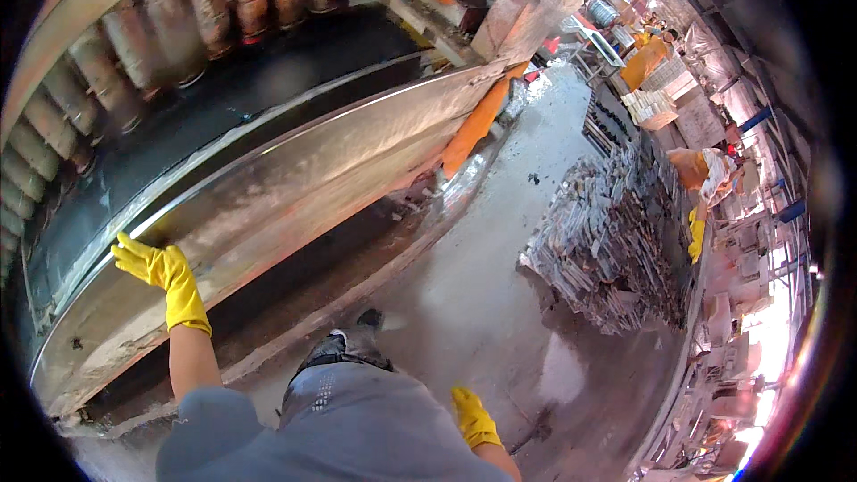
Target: The person picks up rectangular tiles from a pallet, places them on a blue barrel, and then moves them to a conveyor belt. They repeat this process, handling the tiles one at a time and occasionally using a caliper to measure them.
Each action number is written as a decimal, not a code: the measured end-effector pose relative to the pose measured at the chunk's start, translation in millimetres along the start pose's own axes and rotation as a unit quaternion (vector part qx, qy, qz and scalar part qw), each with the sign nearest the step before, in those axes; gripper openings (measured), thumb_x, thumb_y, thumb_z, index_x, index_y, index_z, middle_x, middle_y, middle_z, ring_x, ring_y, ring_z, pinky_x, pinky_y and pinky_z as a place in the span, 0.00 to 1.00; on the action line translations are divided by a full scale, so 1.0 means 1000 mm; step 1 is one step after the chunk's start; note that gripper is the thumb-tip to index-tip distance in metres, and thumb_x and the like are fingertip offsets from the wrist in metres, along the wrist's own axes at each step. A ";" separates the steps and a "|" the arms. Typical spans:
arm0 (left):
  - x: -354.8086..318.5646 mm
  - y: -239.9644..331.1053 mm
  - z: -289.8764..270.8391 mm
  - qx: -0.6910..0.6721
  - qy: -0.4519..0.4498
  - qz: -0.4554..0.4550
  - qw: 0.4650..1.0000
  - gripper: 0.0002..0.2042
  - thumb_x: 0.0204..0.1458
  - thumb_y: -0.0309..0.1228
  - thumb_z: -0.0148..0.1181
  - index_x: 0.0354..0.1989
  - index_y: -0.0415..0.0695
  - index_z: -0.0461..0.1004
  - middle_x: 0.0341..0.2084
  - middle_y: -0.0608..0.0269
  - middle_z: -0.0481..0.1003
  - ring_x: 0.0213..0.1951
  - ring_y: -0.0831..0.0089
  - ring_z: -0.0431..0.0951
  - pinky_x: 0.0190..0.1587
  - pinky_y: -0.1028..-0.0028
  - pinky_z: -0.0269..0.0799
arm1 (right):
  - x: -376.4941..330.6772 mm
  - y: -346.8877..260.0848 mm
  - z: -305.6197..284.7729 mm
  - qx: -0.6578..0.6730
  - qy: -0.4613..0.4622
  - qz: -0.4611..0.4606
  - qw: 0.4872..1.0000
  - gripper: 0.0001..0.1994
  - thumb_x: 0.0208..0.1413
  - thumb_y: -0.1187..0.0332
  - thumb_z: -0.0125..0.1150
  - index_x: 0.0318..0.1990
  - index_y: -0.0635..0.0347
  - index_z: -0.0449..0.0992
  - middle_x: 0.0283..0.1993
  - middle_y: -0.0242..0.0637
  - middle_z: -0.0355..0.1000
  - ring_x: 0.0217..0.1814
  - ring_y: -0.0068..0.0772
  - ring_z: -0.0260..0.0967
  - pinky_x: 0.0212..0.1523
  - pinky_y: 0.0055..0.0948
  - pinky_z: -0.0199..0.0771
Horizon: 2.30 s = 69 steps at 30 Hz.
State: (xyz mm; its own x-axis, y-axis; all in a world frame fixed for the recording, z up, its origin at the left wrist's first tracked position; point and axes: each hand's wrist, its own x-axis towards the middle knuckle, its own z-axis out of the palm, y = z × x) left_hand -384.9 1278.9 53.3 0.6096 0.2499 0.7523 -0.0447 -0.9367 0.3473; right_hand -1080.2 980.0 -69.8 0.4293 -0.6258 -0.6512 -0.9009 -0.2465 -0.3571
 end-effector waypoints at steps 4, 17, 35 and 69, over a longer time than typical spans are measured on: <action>-0.007 0.027 0.026 0.006 0.023 -0.083 0.996 0.47 0.52 0.23 0.61 0.82 0.48 0.47 0.80 0.36 0.43 0.80 0.37 0.43 0.81 0.48 0.37 | 0.029 0.030 -0.033 0.246 0.078 0.067 0.964 0.22 0.68 0.55 0.62 0.61 0.59 0.78 0.54 0.46 0.81 0.53 0.48 0.79 0.53 0.43 0.79; -0.298 0.277 0.060 -0.018 -0.633 0.012 0.773 0.32 0.50 0.49 0.71 0.63 0.47 0.78 0.58 0.42 0.79 0.61 0.46 0.78 0.62 0.56 0.74 | 0.331 0.266 -0.188 0.086 -0.045 -0.109 0.989 0.16 0.68 0.55 0.64 0.51 0.58 0.80 0.39 0.42 0.81 0.38 0.45 0.77 0.43 0.46 0.77; -0.352 1.005 0.193 -0.413 -0.570 0.113 0.701 0.32 0.58 0.39 0.71 0.69 0.38 0.71 0.62 0.43 0.77 0.61 0.50 0.78 0.66 0.60 0.72 | 0.546 0.052 -0.699 0.502 0.050 -0.020 0.863 0.28 0.69 0.63 0.67 0.70 0.65 0.69 0.62 0.41 0.74 0.58 0.31 0.75 0.59 0.33 0.78; -0.098 1.190 0.594 0.180 -0.380 -0.240 0.875 0.44 0.56 0.43 0.70 0.80 0.51 0.54 0.53 0.45 0.79 0.54 0.44 0.80 0.55 0.49 0.76 | 1.199 -0.665 -0.983 -0.173 -0.055 -0.728 0.661 0.51 0.42 0.48 0.81 0.74 0.59 0.67 0.74 0.62 0.62 0.76 0.67 0.59 0.78 0.59 0.53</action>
State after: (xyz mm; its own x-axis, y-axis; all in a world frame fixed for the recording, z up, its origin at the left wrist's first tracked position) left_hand -27.8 -6.0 60.5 0.8463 0.5284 -0.0676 0.5293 -0.8197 0.2191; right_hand -27.9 -334.3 45.2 0.8425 0.5135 0.1627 0.5195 -0.6946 -0.4977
